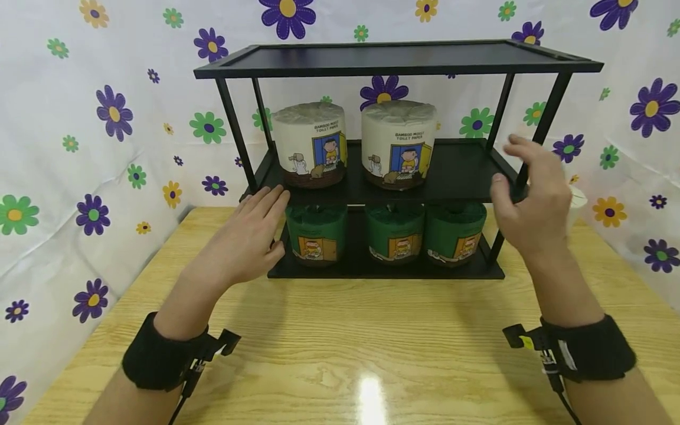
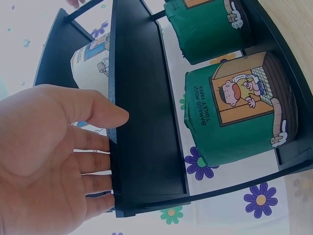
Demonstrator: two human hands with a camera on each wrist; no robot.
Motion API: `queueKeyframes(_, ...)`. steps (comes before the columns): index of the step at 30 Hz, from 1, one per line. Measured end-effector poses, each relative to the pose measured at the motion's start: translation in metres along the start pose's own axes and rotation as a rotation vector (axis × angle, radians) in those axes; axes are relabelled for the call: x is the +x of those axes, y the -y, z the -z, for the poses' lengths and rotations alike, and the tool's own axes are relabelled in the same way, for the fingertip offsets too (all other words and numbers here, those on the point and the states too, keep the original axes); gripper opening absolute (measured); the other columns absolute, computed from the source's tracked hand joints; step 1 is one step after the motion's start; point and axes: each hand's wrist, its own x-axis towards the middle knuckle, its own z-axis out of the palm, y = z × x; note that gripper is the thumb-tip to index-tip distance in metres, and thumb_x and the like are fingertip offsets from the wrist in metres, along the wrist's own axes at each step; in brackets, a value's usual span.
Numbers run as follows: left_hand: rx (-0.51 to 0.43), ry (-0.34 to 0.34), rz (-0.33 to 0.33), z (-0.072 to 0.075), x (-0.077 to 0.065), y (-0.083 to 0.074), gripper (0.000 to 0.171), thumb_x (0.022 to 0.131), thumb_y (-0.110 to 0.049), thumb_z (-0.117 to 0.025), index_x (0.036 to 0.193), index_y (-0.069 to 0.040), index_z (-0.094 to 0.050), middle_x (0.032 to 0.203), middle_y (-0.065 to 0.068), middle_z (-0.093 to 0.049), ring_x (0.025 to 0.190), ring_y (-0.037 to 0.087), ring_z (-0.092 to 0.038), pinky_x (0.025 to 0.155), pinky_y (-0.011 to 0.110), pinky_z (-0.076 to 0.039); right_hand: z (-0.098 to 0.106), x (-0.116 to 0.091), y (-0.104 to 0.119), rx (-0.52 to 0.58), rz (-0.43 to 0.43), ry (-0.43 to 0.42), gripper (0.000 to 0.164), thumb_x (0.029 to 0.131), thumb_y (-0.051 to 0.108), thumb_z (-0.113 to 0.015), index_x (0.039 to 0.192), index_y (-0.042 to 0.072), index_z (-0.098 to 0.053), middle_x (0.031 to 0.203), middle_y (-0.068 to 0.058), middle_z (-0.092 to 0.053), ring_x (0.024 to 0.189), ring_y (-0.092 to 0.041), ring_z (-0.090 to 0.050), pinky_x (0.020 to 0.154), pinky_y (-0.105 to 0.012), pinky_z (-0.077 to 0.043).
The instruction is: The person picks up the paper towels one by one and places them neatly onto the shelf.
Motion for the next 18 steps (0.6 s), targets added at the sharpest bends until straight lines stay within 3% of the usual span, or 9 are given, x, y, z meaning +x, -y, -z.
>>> queueKeyframes(3, 0.007, 0.000, 0.004, 0.001, 0.000, -0.001, 0.074, 0.094, -0.017, -0.056, 0.156, 0.006, -0.021, 0.163, 0.024, -0.022, 0.151, 0.044, -0.018, 0.123, 0.058, -0.017, 0.016, 0.010, -0.010, -0.053, -0.094, -0.155, 0.037, 0.086, 0.016, -0.056, 0.115, -0.005, -0.065, 0.129, -0.008, -0.065, 0.125, -0.020, -0.056, 0.101, -0.030, -0.045)
queueKeyframes(7, 0.013, 0.000, 0.006, 0.001, 0.001, -0.002, 0.074, 0.094, -0.017, -0.056, 0.155, 0.007, -0.021, 0.162, 0.025, -0.022, 0.150, 0.044, -0.019, 0.123, 0.058, -0.017, 0.036, 0.015, -0.034, -0.188, -0.270, -0.193, 0.037, 0.089, 0.015, -0.053, 0.125, 0.006, -0.057, 0.139, 0.004, -0.048, 0.132, -0.001, -0.038, 0.105, -0.024, -0.036)
queueKeyframes(10, 0.024, -0.002, 0.007, 0.002, 0.000, -0.002, 0.074, 0.094, -0.017, -0.056, 0.155, 0.007, -0.022, 0.162, 0.026, -0.023, 0.150, 0.044, -0.020, 0.123, 0.058, -0.018, 0.046, 0.013, -0.056, -0.269, -0.421, -0.115, 0.042, 0.092, 0.013, -0.050, 0.134, 0.013, -0.048, 0.147, 0.006, -0.034, 0.139, 0.002, -0.024, 0.114, -0.020, -0.024)
queueKeyframes(13, 0.036, -0.006, 0.007, 0.002, -0.001, -0.003, 0.074, 0.094, -0.017, -0.056, 0.155, 0.008, -0.023, 0.161, 0.026, -0.024, 0.149, 0.044, -0.021, 0.122, 0.058, -0.019, 0.050, 0.008, -0.075, -0.287, -0.590, -0.010, 0.053, 0.092, 0.014, -0.050, 0.144, 0.013, -0.041, 0.157, 0.005, -0.025, 0.146, -0.004, -0.016, 0.121, -0.021, -0.015)
queueKeyframes(16, 0.040, -0.010, 0.005, 0.002, -0.001, -0.004, 0.074, 0.093, -0.017, -0.057, 0.154, 0.008, -0.024, 0.161, 0.026, -0.025, 0.149, 0.044, -0.022, 0.122, 0.058, -0.019, 0.052, 0.002, -0.094, -0.274, -0.708, 0.146, 0.065, 0.093, 0.017, -0.051, 0.154, 0.010, -0.030, 0.165, 0.003, -0.012, 0.152, -0.013, -0.009, 0.125, -0.032, -0.013)
queueKeyframes(18, 0.038, -0.013, 0.004, 0.002, -0.001, -0.004, 0.075, 0.093, -0.018, -0.058, 0.154, 0.008, -0.024, 0.161, 0.026, -0.025, 0.149, 0.044, -0.022, 0.122, 0.058, -0.019, 0.052, -0.003, -0.106, -0.264, -0.727, 0.278, 0.072, 0.094, 0.020, -0.052, 0.158, 0.006, -0.021, 0.168, -0.002, -0.003, 0.154, -0.023, -0.003, 0.127, -0.045, -0.011)
